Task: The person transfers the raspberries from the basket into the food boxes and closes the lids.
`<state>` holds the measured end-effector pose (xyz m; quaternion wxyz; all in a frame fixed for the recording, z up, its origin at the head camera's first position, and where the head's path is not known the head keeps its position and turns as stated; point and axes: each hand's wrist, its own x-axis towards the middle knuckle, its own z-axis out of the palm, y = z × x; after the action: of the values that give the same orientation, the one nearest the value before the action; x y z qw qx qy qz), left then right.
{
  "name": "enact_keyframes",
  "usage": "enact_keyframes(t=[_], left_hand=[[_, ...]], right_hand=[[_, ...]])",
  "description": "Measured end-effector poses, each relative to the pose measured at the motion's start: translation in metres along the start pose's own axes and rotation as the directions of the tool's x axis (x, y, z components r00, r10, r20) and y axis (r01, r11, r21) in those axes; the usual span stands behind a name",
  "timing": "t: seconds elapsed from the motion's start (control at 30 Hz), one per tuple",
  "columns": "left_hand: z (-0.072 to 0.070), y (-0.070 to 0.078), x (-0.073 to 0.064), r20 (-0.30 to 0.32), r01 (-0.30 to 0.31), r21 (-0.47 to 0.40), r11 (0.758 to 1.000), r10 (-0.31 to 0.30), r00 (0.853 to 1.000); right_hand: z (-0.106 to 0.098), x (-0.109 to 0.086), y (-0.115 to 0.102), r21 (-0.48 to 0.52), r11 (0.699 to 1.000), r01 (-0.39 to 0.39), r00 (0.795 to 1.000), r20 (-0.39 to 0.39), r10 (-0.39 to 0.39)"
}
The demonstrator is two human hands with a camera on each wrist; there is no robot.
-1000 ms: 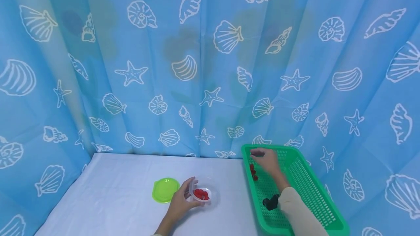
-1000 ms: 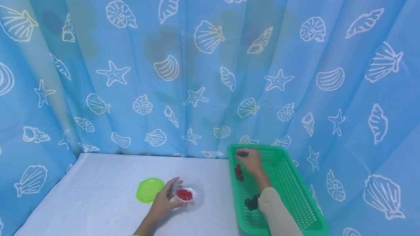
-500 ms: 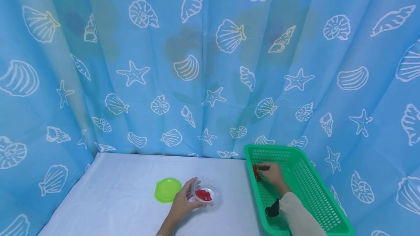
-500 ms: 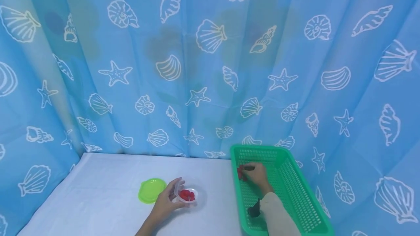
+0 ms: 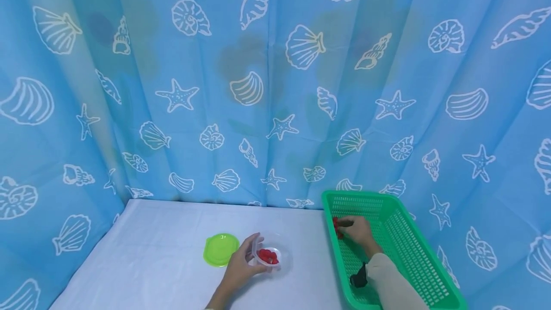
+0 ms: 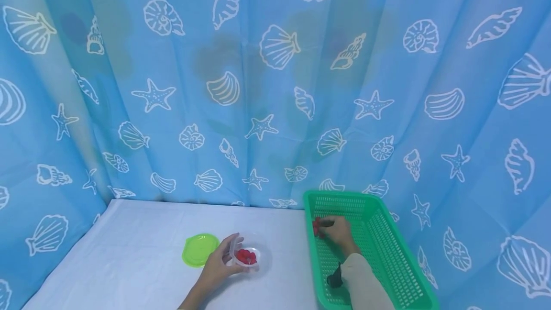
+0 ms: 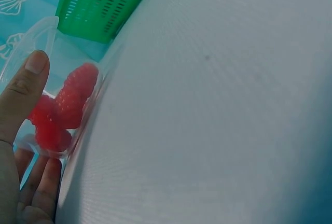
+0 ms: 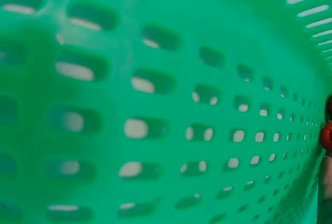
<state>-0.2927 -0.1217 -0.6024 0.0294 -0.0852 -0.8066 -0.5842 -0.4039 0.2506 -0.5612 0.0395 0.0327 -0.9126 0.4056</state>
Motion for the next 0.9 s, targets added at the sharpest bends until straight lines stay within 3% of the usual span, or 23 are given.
enact_keyframes(t=[0.57,0.73,0.9], left_hand=[[0.001,0.0,0.0,-0.016,0.004,-0.002,1.0,-0.004,1.0],[0.002,0.0,-0.001,-0.008,0.031,0.002,1.0,-0.031,0.999],[0.001,-0.001,-0.002,-0.006,0.012,0.006,1.0,-0.012,1.0]], right_hand=[[-0.001,0.002,-0.002,-0.018,0.997,0.07,0.996,-0.05,-0.071],[-0.009,0.004,-0.01,0.017,0.992,0.121,0.988,-0.098,-0.119],[-0.019,0.01,-0.024,0.027,0.984,0.175,0.977,-0.125,-0.171]])
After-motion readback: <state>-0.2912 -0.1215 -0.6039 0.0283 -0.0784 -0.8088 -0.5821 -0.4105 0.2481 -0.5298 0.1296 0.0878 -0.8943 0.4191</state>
